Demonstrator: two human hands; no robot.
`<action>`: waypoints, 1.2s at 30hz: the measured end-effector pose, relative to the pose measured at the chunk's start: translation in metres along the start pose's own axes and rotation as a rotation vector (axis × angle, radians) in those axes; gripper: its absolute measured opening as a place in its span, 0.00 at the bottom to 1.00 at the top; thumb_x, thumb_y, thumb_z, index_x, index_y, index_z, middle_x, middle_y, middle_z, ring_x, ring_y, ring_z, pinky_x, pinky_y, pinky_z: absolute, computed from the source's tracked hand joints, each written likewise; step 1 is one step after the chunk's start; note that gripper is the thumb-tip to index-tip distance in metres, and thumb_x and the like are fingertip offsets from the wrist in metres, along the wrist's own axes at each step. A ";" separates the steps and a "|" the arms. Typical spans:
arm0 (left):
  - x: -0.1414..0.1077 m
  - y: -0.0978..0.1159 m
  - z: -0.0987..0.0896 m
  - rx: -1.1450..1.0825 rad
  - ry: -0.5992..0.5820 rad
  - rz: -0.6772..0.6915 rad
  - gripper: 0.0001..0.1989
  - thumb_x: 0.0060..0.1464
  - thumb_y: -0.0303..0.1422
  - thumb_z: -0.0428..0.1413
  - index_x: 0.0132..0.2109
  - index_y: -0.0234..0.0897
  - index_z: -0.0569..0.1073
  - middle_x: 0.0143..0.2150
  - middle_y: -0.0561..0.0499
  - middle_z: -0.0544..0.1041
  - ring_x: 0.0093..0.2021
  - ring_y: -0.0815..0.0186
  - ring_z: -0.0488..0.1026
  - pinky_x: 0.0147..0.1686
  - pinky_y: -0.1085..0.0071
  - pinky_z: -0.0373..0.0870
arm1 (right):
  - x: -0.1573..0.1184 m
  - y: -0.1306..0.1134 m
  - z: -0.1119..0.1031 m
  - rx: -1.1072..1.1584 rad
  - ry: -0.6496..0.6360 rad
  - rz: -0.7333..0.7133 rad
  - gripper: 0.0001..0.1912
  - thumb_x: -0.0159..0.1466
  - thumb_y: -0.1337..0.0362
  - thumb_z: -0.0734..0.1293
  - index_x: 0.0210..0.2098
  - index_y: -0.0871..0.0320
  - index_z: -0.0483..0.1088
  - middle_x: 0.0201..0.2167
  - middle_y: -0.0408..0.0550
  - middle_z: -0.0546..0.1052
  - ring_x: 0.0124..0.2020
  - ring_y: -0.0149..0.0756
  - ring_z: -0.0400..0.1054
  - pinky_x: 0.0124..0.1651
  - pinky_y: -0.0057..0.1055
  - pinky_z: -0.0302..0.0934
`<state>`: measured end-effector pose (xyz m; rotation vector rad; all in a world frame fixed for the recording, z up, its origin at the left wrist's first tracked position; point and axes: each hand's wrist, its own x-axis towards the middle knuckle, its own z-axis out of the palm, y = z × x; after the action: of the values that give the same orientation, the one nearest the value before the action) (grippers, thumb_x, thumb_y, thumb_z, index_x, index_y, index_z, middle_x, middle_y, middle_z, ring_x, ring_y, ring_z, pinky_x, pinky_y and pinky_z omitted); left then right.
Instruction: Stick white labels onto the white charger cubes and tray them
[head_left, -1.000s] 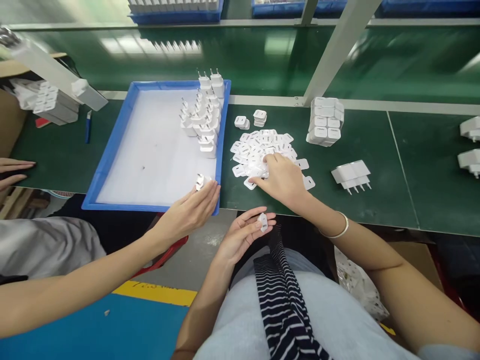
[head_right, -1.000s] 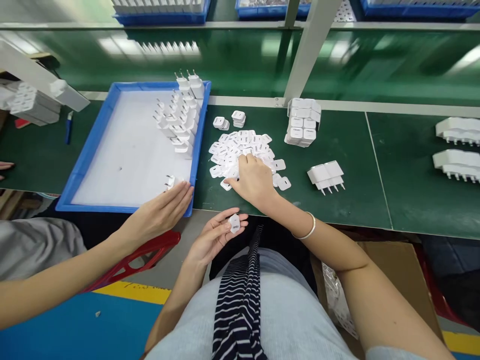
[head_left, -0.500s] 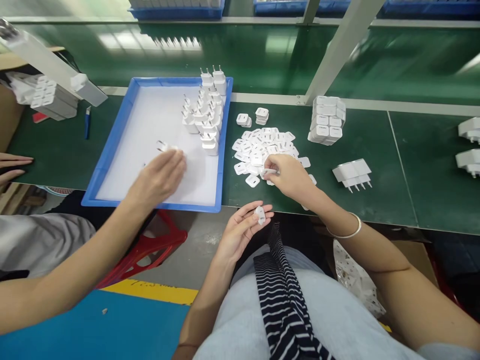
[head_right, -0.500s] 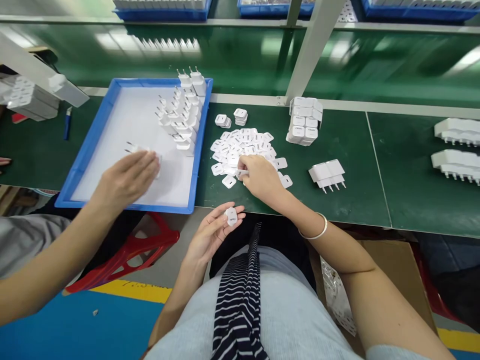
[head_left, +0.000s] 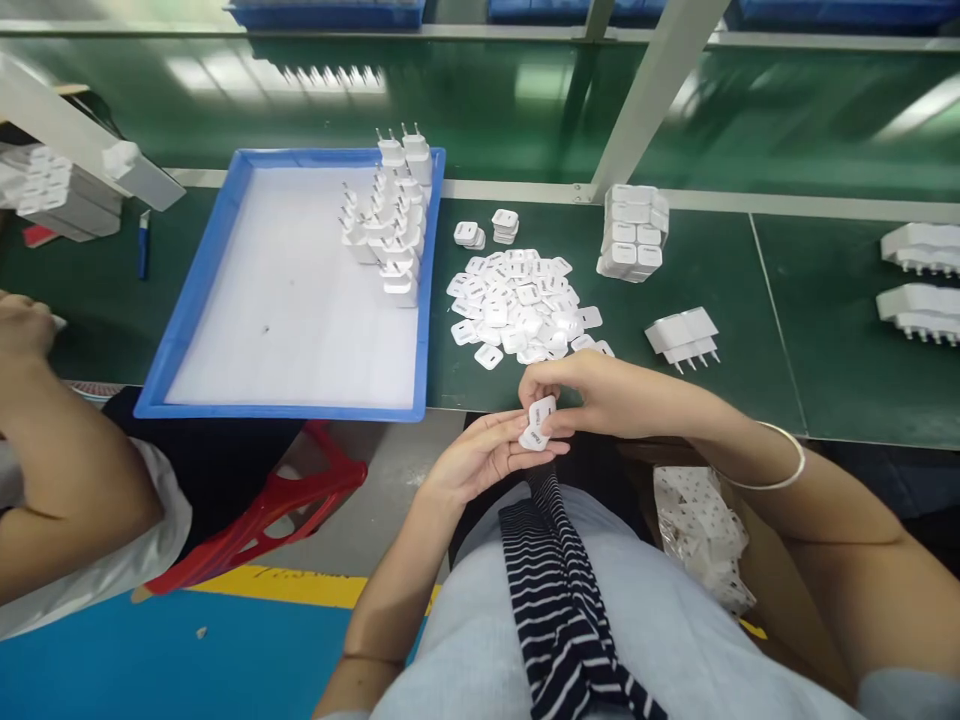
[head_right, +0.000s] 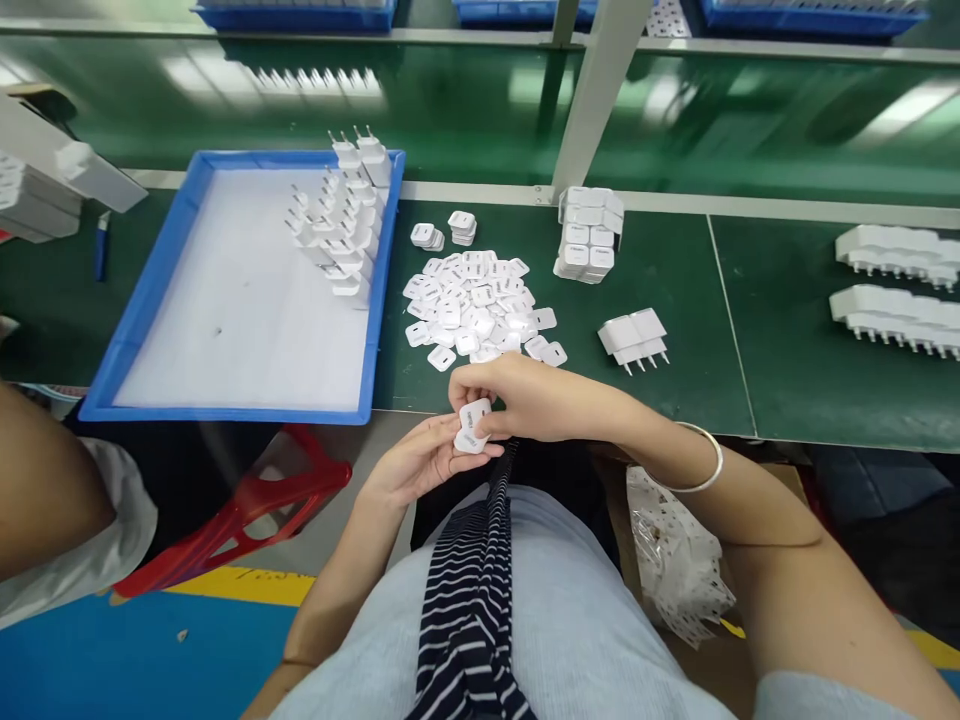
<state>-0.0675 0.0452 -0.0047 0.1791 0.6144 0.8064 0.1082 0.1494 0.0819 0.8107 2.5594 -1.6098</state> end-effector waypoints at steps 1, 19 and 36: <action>0.000 0.000 -0.001 0.008 -0.014 -0.019 0.11 0.61 0.30 0.61 0.47 0.27 0.82 0.45 0.39 0.85 0.44 0.57 0.84 0.45 0.72 0.81 | 0.000 -0.001 0.000 -0.027 -0.019 -0.005 0.09 0.60 0.76 0.69 0.37 0.58 0.70 0.32 0.41 0.75 0.33 0.31 0.68 0.34 0.27 0.58; 0.003 -0.012 -0.011 -0.036 0.151 0.085 0.10 0.57 0.28 0.64 0.45 0.28 0.81 0.44 0.41 0.84 0.46 0.58 0.83 0.58 0.64 0.75 | -0.017 0.020 0.037 0.020 0.160 -0.083 0.35 0.70 0.72 0.59 0.74 0.46 0.51 0.59 0.45 0.77 0.62 0.43 0.70 0.61 0.44 0.67; -0.010 -0.008 -0.002 0.010 0.290 0.290 0.17 0.57 0.30 0.64 0.54 0.34 0.78 0.51 0.39 0.83 0.53 0.52 0.81 0.57 0.56 0.76 | 0.048 0.056 0.016 -0.451 0.580 0.024 0.08 0.64 0.74 0.66 0.37 0.57 0.76 0.37 0.51 0.78 0.40 0.44 0.68 0.43 0.38 0.60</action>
<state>-0.0694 0.0322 -0.0046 0.1631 0.8788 1.1210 0.0867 0.1750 0.0140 1.3928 3.0773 -0.7959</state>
